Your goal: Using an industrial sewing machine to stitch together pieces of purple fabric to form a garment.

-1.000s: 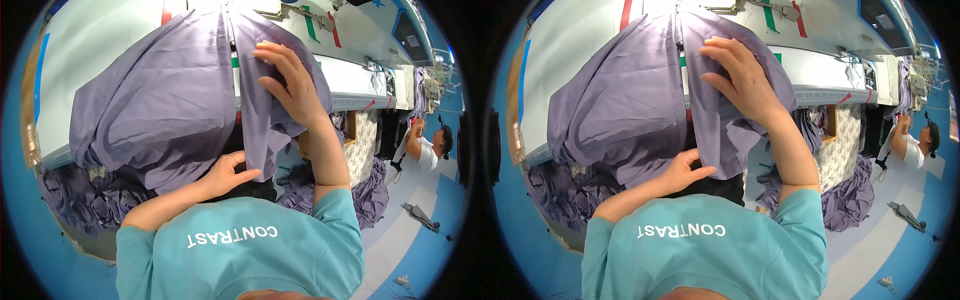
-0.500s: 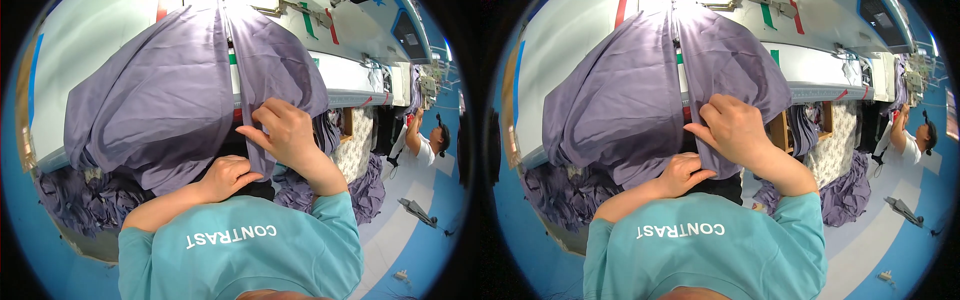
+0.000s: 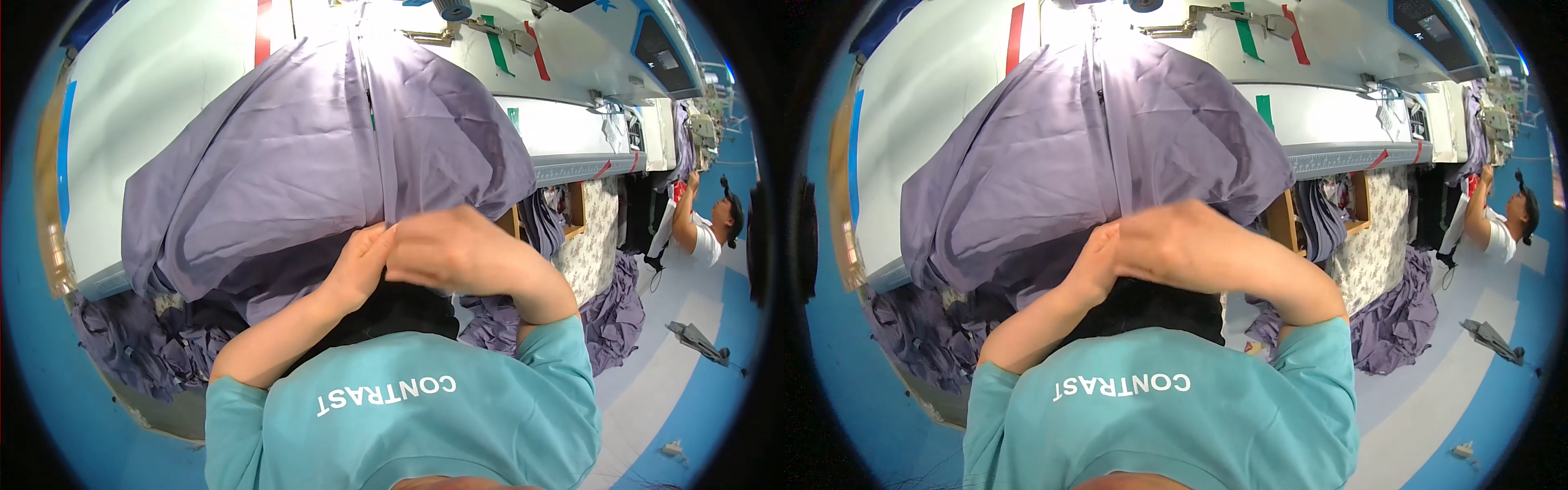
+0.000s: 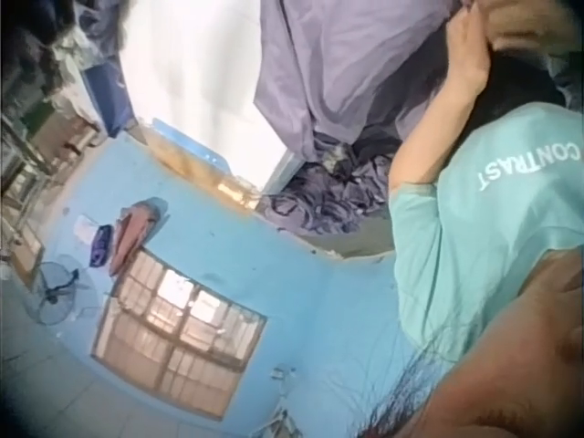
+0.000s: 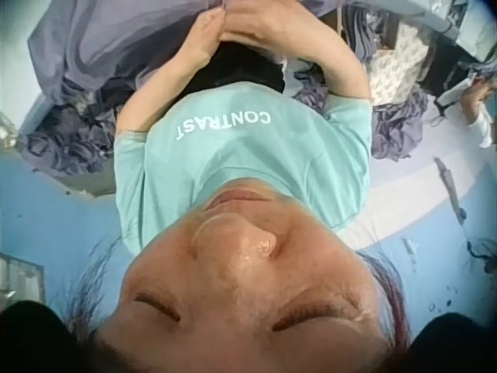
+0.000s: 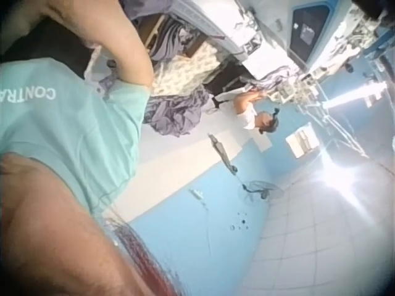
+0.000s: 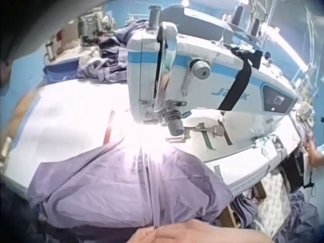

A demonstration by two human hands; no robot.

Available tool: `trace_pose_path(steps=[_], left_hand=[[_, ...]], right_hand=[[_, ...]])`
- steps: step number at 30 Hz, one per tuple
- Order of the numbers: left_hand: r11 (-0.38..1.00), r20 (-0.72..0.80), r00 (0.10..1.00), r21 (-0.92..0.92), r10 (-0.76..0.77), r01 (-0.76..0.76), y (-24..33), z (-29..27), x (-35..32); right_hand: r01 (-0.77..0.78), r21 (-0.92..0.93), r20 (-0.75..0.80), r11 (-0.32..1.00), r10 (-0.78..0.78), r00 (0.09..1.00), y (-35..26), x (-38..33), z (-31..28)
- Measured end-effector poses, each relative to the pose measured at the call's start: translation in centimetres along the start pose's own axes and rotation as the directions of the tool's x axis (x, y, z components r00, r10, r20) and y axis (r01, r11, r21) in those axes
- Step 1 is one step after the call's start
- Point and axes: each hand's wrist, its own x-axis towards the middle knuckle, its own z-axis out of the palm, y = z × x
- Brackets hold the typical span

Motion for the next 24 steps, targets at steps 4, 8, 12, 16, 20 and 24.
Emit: trace_pose_path(steps=[4, 8, 12, 16, 20, 24], left_hand=[[0.999, -0.102, 0.995, 0.035, 0.011, -0.008, 0.5, 0.1, 0.2], [-0.059, 0.308, 0.722, 0.935, 0.619, -0.349, 7.4, 0.5, -1.2], [-0.610, 0.622, 0.567, 0.753, 0.539, -0.246, 14.6, -2.9, 2.6], [-0.606, 0.642, 0.690, 0.707, 0.334, -0.364, 16.8, -4.9, 4.3], [-0.259, 0.484, 0.693, 0.874, 0.535, -0.411, 15.8, -5.7, 4.3], [-0.061, 0.284, 0.732, 0.947, 0.619, -0.315, 15.2, -4.3, 5.5]], right_hand=[[-0.046, -0.027, -0.222, 0.999, 0.039, 0.974, 4.1, 1.6, 0.4], [-0.063, -0.022, -0.147, 0.998, 0.059, 0.987, 5.0, 0.2, 0.5], [-0.056, -0.130, -0.162, 0.990, 0.035, 0.986, 4.9, 0.8, 0.7], [-0.093, -0.125, -0.303, 0.988, 0.051, 0.952, 5.8, 0.9, 1.4], [-0.093, -0.048, -0.334, 0.994, 0.072, 0.940, 5.5, 1.1, 1.1], [-0.061, 0.064, -0.362, 0.996, 0.080, 0.929, 5.8, 1.1, 0.1]])
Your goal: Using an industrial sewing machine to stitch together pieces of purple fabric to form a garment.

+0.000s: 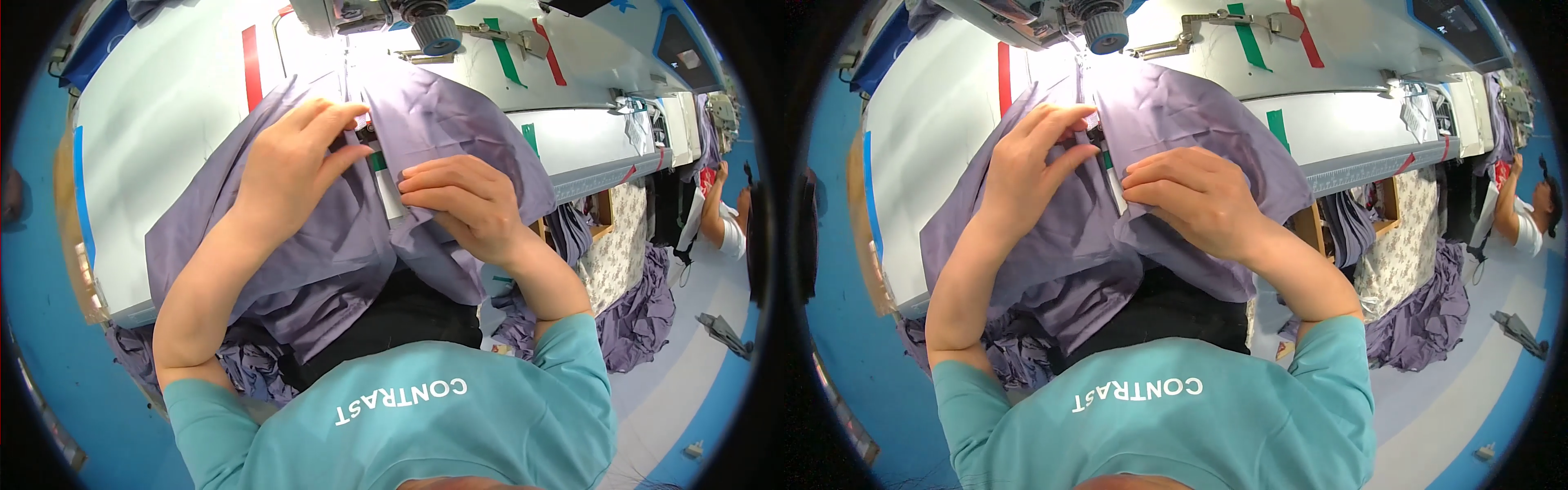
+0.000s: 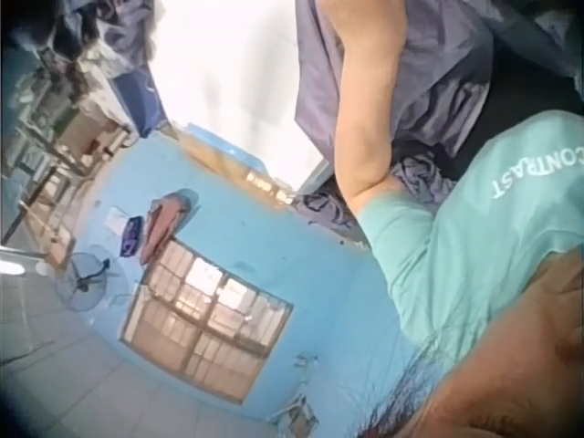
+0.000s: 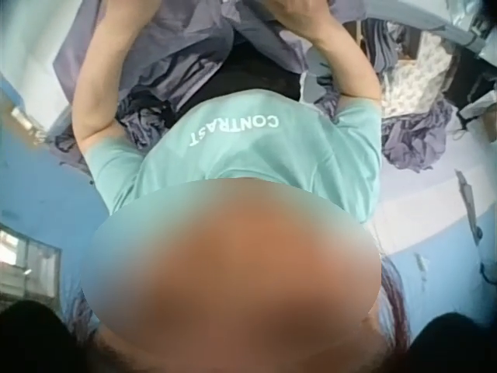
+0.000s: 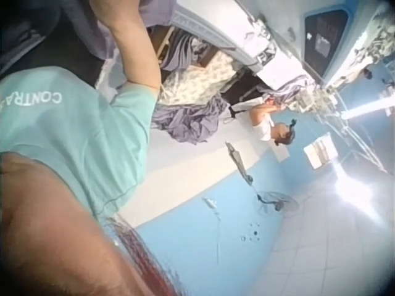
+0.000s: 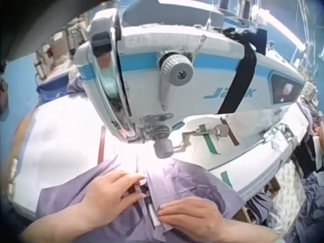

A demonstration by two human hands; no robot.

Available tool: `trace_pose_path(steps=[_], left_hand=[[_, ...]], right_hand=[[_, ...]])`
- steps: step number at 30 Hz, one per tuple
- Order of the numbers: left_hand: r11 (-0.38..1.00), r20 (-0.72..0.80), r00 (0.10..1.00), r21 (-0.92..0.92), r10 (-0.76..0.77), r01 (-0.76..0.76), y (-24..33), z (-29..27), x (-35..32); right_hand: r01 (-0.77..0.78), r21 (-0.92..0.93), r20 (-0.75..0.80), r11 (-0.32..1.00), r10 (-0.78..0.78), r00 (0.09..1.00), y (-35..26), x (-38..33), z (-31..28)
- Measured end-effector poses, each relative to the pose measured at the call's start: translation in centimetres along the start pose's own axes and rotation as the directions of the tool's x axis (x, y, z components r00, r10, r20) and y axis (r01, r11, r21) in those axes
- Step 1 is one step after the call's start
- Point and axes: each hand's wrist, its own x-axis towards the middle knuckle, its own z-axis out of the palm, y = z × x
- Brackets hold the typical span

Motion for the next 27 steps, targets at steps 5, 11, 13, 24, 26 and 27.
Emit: trace_pose_path(steps=[5, 11, 13, 24, 26, 27], left_hand=[[0.992, 0.011, 0.999, 0.120, -0.040, 0.039, 0.6, 0.6, 0.4], [0.974, 0.057, 0.988, 0.185, -0.141, 0.129, 0.5, 0.7, 0.9], [0.983, 0.015, 0.996, 0.163, -0.083, 0.080, 0.6, 0.7, 0.8], [0.990, -0.077, 0.993, 0.116, 0.089, -0.080, -0.4, 0.4, -0.4], [0.989, -0.055, 0.993, 0.110, 0.101, -0.095, -0.4, 0.3, -0.1], [0.988, -0.031, 0.993, 0.104, 0.114, -0.110, -0.3, 0.2, 0.0]], right_hand=[[0.033, 0.102, -0.072, 0.994, -0.026, 0.997, 0.2, 0.6, -0.9], [0.052, 0.088, -0.060, 0.995, -0.047, 0.997, -0.3, 1.0, -0.4], [0.043, 0.099, -0.061, 0.994, -0.037, 0.997, -0.2, 0.9, -0.3], [0.155, 0.003, -0.140, 0.988, -0.153, 0.978, -0.3, 2.0, 0.7], [0.126, 0.002, -0.141, 0.992, -0.124, 0.982, -0.3, 2.2, -0.2], [0.128, 0.001, -0.139, 0.992, -0.127, 0.982, -0.2, 2.3, -0.4]])
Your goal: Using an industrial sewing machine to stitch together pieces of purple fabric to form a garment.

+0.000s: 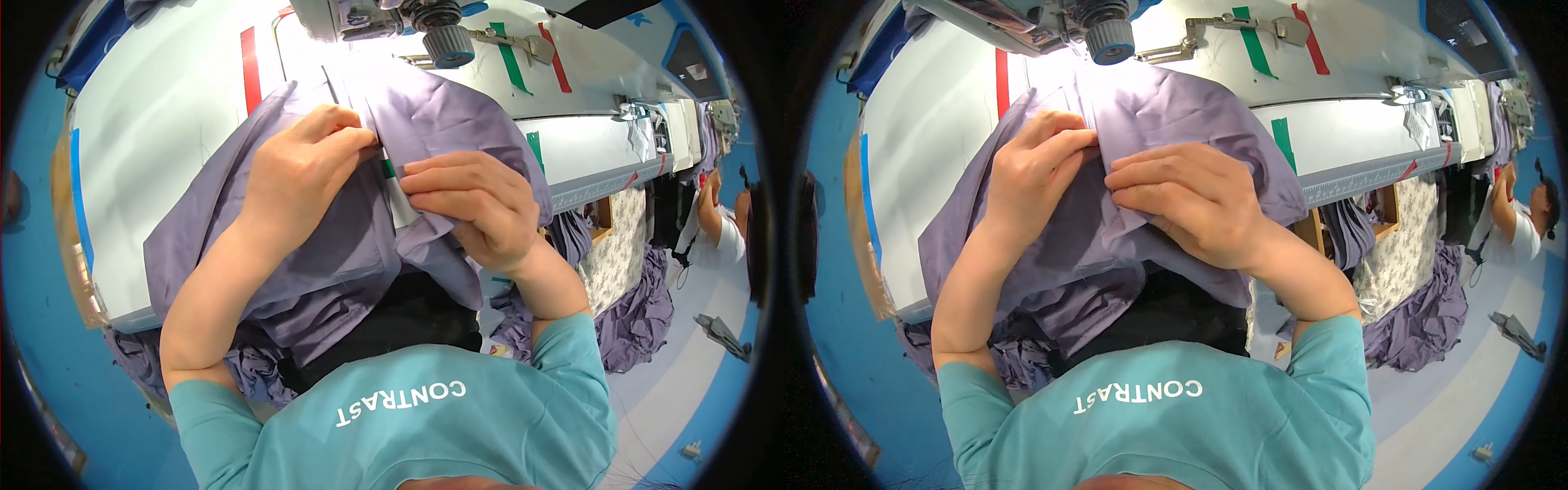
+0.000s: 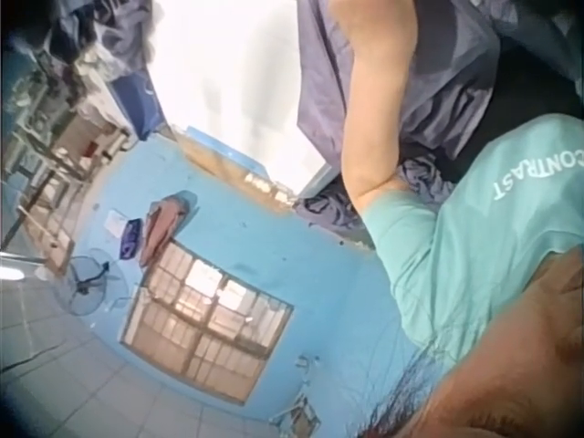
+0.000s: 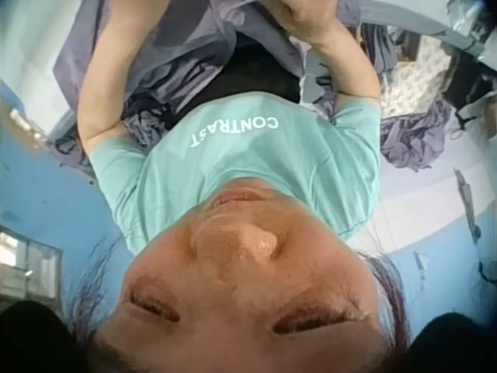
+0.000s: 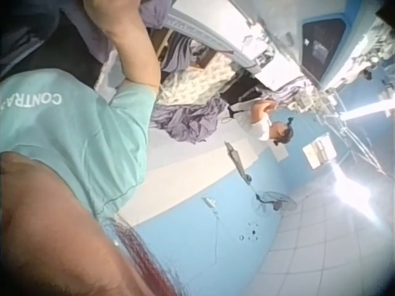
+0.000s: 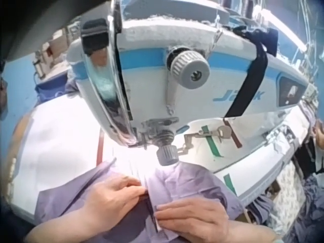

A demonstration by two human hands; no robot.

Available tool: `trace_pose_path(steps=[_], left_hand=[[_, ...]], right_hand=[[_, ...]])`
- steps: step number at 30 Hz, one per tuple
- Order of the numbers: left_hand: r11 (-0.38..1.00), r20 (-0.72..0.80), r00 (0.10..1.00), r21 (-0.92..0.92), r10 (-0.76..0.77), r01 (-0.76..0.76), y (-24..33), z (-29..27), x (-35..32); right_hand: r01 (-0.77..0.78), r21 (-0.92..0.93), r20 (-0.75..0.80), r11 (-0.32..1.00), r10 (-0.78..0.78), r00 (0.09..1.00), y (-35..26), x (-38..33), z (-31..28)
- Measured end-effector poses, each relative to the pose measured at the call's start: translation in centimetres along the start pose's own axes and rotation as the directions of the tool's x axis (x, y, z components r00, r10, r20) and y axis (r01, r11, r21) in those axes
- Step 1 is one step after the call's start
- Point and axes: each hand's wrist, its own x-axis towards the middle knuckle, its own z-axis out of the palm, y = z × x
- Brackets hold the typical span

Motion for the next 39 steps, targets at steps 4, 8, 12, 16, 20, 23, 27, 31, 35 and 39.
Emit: trace_pose_path(steps=[4, 8, 12, 16, 20, 23, 27, 31, 35, 39], left_hand=[[0.998, -0.015, 0.998, 0.022, 0.064, -0.064, 0.1, 0.1, -0.1], [0.995, -0.037, 0.995, -0.049, 0.090, -0.092, -0.4, 0.1, -0.6], [0.992, 0.011, 0.997, -0.103, 0.077, -0.075, -1.0, -0.3, -0.8], [0.947, 0.131, 0.967, 0.211, 0.218, -0.242, -1.8, -1.5, 0.0], [0.955, 0.161, 0.975, 0.229, 0.155, -0.190, -2.5, -0.6, -0.5], [0.955, 0.141, 0.983, 0.254, 0.118, -0.151, -2.4, -0.3, -0.4], [0.952, 0.104, 0.987, 0.267, 0.125, -0.149, -2.2, -0.3, -0.2], [0.960, 0.082, 0.989, 0.245, 0.123, -0.140, -2.5, -0.2, -0.1], [0.980, 0.058, 0.995, 0.175, 0.085, -0.094, -2.4, -0.4, 0.2], [0.997, 0.138, 0.989, 0.060, -0.046, 0.038, -2.6, -0.8, 0.3]], right_hand=[[0.005, 0.026, -0.013, 1.000, -0.005, 1.000, 0.2, 0.1, 0.3], [-0.039, -0.074, 0.107, 0.996, 0.047, 0.993, 0.4, -1.1, 1.4], [-0.063, -0.084, 0.239, 0.994, 0.081, 0.968, 0.2, -1.2, 1.2], [-0.047, -0.078, 0.284, 0.996, 0.067, 0.957, 0.3, -0.8, 1.0], [-0.027, -0.085, 0.306, 0.996, 0.052, 0.950, 0.6, -0.9, 0.8], [0.003, -0.068, 0.319, 0.998, 0.019, 0.947, 1.0, -0.8, 0.4], [0.044, -0.037, 0.331, 0.998, -0.029, 0.943, 1.3, -0.4, 0.2], [0.050, -0.015, 0.344, 0.999, -0.041, 0.938, 1.5, -0.2, 0.1], [0.037, 0.004, 0.357, 0.999, -0.036, 0.933, 1.8, 0.0, 0.1], [0.040, 0.033, 0.364, 0.999, -0.049, 0.930, 1.9, 0.1, 0.0]])
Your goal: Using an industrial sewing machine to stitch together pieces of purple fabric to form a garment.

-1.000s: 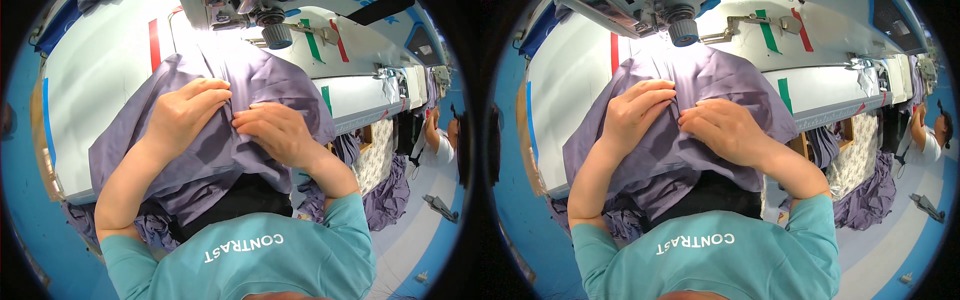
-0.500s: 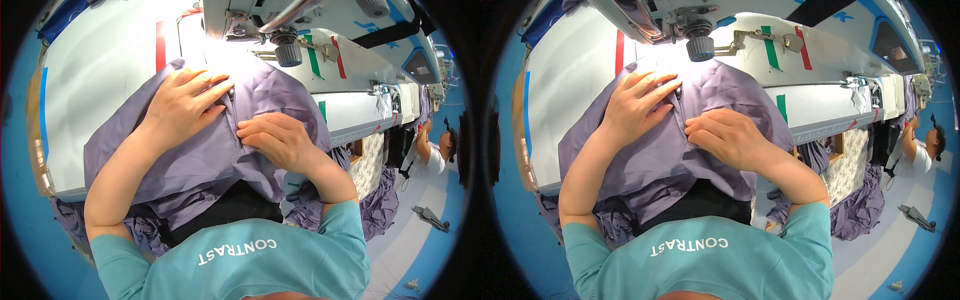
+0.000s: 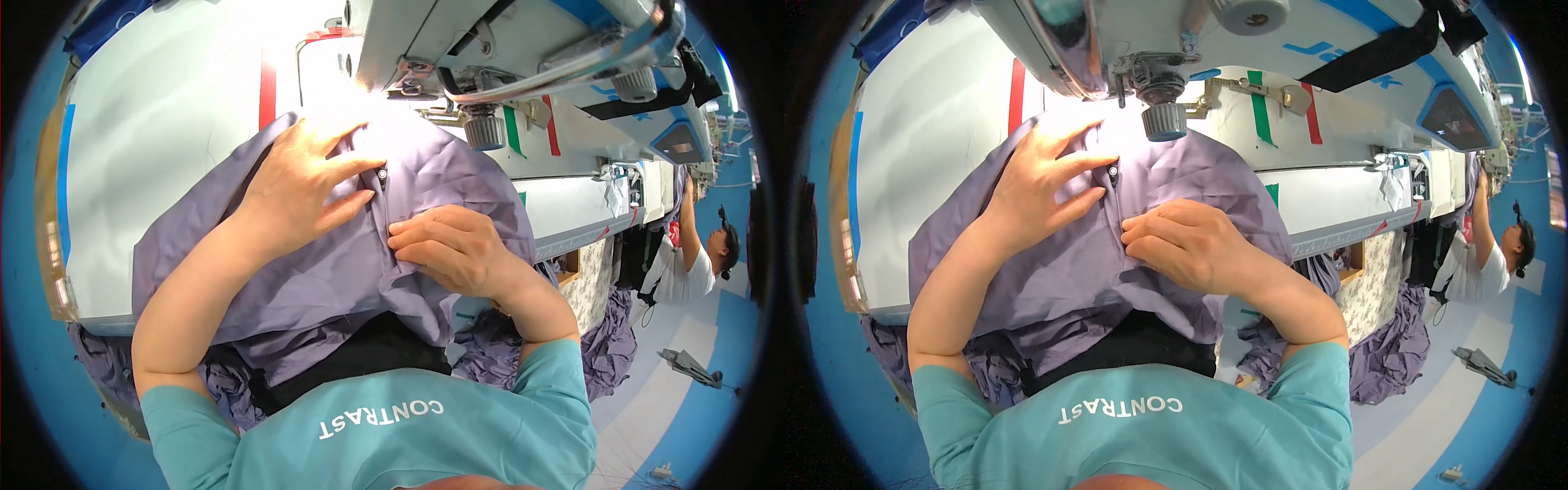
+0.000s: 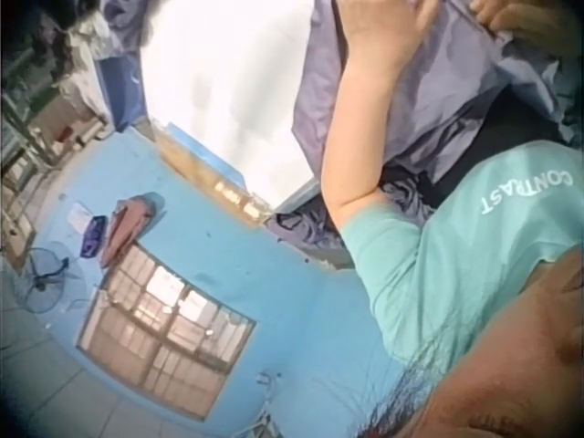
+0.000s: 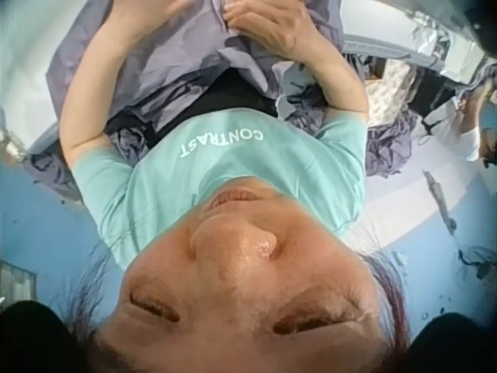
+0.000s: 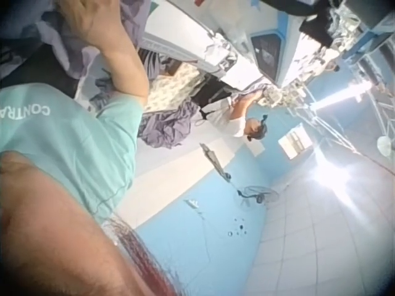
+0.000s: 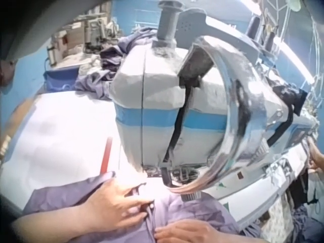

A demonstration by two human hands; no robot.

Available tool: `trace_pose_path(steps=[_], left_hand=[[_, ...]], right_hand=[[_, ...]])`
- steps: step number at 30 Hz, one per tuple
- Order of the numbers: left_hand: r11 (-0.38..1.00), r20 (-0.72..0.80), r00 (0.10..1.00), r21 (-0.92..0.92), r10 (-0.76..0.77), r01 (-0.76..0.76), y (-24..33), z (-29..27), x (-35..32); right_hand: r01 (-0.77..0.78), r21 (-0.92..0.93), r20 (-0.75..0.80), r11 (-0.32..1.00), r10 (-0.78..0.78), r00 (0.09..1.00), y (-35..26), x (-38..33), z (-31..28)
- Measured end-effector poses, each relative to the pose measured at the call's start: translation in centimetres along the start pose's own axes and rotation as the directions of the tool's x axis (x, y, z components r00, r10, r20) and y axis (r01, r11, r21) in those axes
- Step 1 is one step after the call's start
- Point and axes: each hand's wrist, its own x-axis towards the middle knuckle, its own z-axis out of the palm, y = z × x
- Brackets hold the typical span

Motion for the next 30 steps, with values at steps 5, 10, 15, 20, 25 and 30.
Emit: trace_pose_path(steps=[5, 10, 15, 20, 25, 30], left_hand=[[0.992, 0.003, 0.992, 0.032, 0.124, -0.124, -0.4, 0.1, 0.1], [0.991, 0.007, 0.993, 0.065, 0.118, -0.118, -0.2, 0.2, 0.0], [0.989, 0.033, 0.992, 0.077, 0.121, -0.124, -0.5, 0.2, 0.0], [0.986, -0.034, 0.989, 0.091, 0.141, -0.138, -1.0, 0.3, 0.5], [0.984, -0.070, 0.986, 0.110, 0.151, -0.143, -1.4, 0.4, 0.9], [0.883, 0.010, 0.911, 0.240, 0.413, -0.403, -0.9, -0.3, 0.5]], right_hand=[[-0.007, 0.008, 0.007, 1.000, 0.007, 1.000, 0.2, 0.1, -0.1], [0.020, -0.005, -0.021, 1.000, -0.020, 1.000, 0.6, -0.1, 0.1], [0.055, 0.007, -0.020, 0.998, -0.055, 0.998, 0.8, 0.2, 0.0], [0.051, -0.007, -0.012, 0.999, -0.051, 0.999, 1.5, 0.9, -0.1], [0.046, 0.014, 0.013, 0.999, -0.046, 0.999, 2.5, 1.3, -0.3], [0.061, -0.029, -0.023, 0.998, -0.062, 0.998, 2.4, 1.5, -0.2]])
